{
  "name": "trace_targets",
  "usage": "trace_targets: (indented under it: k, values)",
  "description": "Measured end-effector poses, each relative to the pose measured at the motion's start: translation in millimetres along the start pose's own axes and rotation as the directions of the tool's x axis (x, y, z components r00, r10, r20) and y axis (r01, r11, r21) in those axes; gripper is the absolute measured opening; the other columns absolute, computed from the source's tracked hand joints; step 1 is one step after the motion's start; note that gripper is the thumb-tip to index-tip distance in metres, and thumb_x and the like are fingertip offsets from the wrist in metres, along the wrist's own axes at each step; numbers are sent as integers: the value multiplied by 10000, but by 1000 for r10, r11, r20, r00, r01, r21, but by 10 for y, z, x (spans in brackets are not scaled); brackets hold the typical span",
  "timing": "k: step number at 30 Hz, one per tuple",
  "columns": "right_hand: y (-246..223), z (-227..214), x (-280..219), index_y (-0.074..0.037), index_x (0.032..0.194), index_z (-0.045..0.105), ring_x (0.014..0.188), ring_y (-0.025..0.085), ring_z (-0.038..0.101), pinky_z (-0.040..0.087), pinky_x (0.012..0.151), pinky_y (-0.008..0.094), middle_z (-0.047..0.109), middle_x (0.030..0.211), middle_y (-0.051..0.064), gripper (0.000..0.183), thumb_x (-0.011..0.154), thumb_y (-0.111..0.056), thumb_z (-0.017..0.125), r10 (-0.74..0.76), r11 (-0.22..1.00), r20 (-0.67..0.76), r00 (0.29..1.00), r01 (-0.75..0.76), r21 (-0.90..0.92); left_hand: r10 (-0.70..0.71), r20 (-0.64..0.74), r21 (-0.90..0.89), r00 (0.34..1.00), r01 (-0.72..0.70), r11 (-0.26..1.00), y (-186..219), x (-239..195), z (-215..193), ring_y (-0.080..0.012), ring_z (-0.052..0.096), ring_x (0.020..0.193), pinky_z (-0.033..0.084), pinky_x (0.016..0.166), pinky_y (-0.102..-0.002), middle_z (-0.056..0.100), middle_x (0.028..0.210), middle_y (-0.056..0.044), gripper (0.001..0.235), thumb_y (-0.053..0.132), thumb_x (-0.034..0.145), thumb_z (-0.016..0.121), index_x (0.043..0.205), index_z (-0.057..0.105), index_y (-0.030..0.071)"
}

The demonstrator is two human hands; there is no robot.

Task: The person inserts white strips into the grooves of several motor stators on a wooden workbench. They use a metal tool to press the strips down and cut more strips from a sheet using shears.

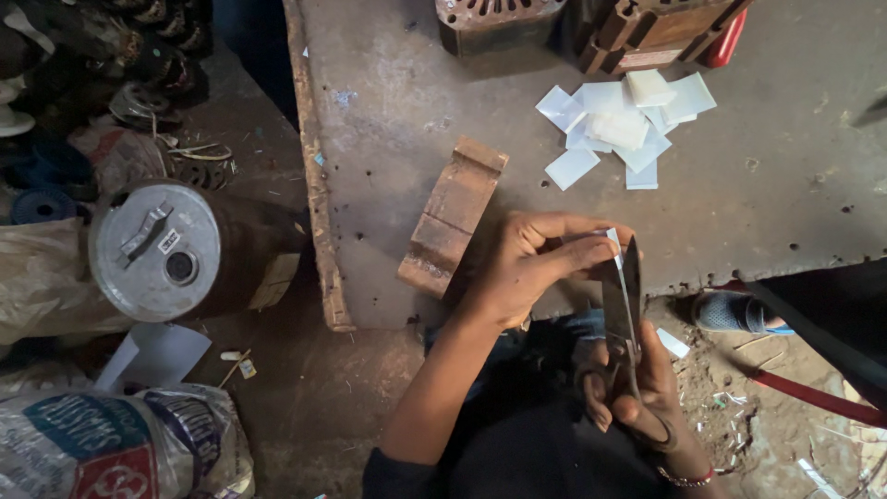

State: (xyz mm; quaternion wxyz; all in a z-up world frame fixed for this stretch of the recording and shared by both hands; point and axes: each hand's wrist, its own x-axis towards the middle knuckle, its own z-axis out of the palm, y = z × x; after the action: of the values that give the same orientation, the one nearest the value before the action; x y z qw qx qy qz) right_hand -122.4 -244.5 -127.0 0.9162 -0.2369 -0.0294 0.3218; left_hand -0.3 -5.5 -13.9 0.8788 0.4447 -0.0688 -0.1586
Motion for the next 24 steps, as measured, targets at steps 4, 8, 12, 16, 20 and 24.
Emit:
trace_targets:
  k: [4,8,12,16,20,24]
  values:
    - [-32,-41,14,-40,1259,441,625,308,638,544,522,382,596,877,211,533,1074,-536,504,76,995,-62,995,-80,-57,7,-5,0,1000,-7,1000,15,-24,-6,-175,741,989,627,924,-325,761,1118,-148,244,44,1034,685,1244,713,-75]
    - [-73,31,71,-19,1152,501,589,307,632,541,504,378,611,770,210,594,1071,-602,414,83,989,-78,993,-92,-113,28,-2,-20,1000,-28,999,19,-10,0,-181,750,998,644,918,-336,761,1125,-148,229,40,1025,681,1222,713,-72]
    - [-103,120,173,1,1045,560,553,306,626,538,487,373,626,664,209,709,1068,-667,324,156,987,-9,988,-156,-47,19,-30,-3,999,-19,1000,19,-24,6,-183,744,990,642,906,-335,760,1118,-156,219,22,1029,678,1224,719,-70]
    - [-128,228,222,38,1110,558,608,318,633,544,531,386,627,733,215,692,1125,-635,397,131,991,27,991,-131,-5,12,-45,-37,999,-14,999,14,-11,8,-180,746,1002,644,919,-336,759,1131,-153,226,21,1010,693,1219,720,-59]
    - [-46,501,172,-196,1520,323,616,189,609,529,470,271,563,892,118,754,939,-354,776,-244,834,113,963,268,-482,8,-54,-14,999,-9,1000,16,-5,-2,-174,748,988,647,908,-331,762,1125,-150,228,37,1007,702,1214,724,-56]
    - [-70,588,180,-309,1644,218,674,170,609,526,500,262,558,1008,116,909,944,-287,798,-237,847,104,966,258,-464,0,-23,-4,1000,0,1000,32,-4,-13,-171,749,981,637,908,-320,763,1115,-155,227,42,1020,698,1223,726,-55]
